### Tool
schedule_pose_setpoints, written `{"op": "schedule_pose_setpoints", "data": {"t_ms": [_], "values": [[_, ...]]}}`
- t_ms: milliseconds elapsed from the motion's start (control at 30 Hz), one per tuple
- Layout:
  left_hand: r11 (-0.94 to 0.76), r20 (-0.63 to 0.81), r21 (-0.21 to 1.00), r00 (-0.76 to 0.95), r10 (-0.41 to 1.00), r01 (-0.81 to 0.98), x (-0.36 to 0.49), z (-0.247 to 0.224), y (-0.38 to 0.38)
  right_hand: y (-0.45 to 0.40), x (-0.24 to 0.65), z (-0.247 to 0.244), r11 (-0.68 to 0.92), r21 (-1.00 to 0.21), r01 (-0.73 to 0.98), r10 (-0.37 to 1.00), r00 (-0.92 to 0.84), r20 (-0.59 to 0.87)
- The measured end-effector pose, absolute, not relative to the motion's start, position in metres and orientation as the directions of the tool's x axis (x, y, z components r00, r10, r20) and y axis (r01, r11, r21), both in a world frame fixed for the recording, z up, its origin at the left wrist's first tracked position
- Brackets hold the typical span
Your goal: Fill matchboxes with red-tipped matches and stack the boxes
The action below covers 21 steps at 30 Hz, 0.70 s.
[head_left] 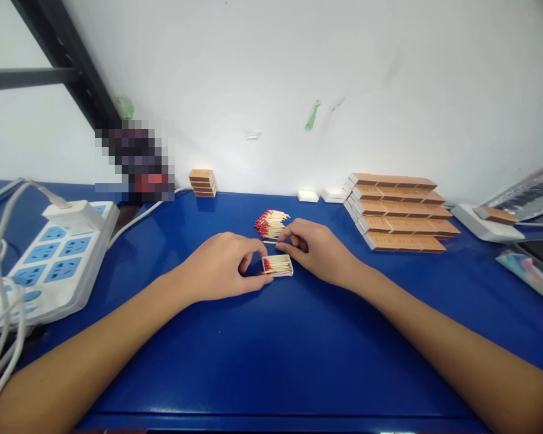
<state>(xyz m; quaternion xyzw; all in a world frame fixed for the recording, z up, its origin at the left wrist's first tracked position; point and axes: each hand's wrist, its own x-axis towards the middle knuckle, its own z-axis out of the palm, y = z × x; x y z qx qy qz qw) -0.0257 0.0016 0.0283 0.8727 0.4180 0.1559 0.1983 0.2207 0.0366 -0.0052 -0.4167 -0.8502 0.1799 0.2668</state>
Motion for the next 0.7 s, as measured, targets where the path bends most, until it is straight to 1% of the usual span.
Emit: {"op": "schedule_pose_setpoints", "data": {"t_ms": [200, 333, 433, 533, 700], "values": [[-0.567, 0.094, 0.478, 0.603, 0.792, 0.670, -0.025, 0.028, 0.003, 0.038, 0.218, -0.005, 0.565, -0.460, 0.685, 0.823, -0.508, 0.255], [-0.578, 0.108, 0.470, 0.607, 0.788, 0.667, -0.026, 0.028, 0.003, 0.039, 0.219, -0.006, 0.536, -0.463, 0.706, 0.844, -0.458, 0.278], [-0.577, 0.105, 0.466, 0.606, 0.789, 0.671, -0.026, 0.028, 0.002, 0.039, 0.219, -0.007, 0.515, -0.451, 0.729, 0.857, -0.441, 0.266], [-0.573, 0.099, 0.473, 0.606, 0.789, 0.669, -0.027, 0.027, 0.003, 0.039, 0.220, -0.006, 0.518, -0.436, 0.736, 0.855, -0.462, 0.236], [-0.552, 0.120, 0.456, 0.567, 0.815, 0.698, -0.028, 0.025, 0.004, 0.035, 0.228, 0.004, 0.577, -0.438, 0.690, 0.815, -0.526, 0.243]]}}
